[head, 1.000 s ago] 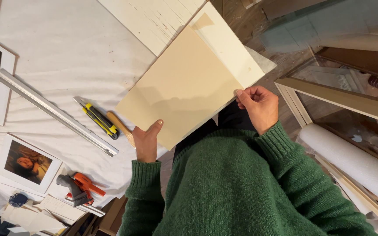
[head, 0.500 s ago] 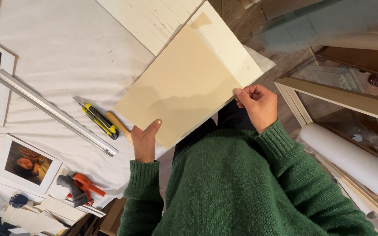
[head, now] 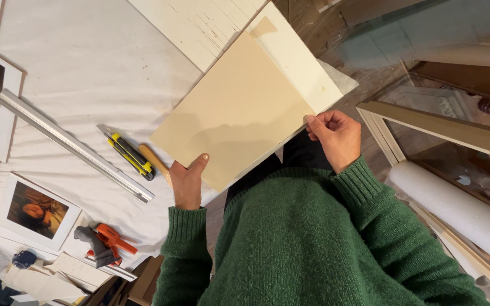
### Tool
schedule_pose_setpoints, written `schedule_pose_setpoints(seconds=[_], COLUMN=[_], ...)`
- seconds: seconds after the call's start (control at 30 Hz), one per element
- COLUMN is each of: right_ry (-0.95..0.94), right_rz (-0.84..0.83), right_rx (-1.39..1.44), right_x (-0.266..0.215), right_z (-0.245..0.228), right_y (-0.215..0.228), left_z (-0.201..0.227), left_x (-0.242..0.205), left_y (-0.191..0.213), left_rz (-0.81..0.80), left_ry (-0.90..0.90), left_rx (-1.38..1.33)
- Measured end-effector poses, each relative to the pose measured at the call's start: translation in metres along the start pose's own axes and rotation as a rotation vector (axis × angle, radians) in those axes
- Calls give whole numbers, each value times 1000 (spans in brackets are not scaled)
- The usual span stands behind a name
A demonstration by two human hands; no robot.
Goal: The recorder uses a utility knife and a metal ruler to cut a mat board for framing a photograph.
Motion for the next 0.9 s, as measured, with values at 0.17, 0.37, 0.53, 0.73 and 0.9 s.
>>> schedule_pose_setpoints(seconds=[0.17,0.37,0.53,0.73,0.9], right_ry=[1,4,5,11,9], right_rz=[-4,-5,-5,-4,-6], right_rx=[3,13,-18,-29,-15], right_x=[0,0,0,0,0], right_z=[0,-1,0,-2,-2], right_y=[0,0,0,0,0], left_z=[-2,-5,-8,-12,-14], left_x=[0,1,0,-1,0], left_y=[0,1,6,8,8], left_rz=[-2,-8,37,33,20], left_ry=[16,1,92,69,59], left_rx=[-13,-67,-38,-60,-119])
Point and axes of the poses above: each hand's wrist, its own x-axis towards the middle knuckle, its own y-axis out of the back of the hand, z = x × y, the point moved 2 cm from there along x, towards the middle knuckle
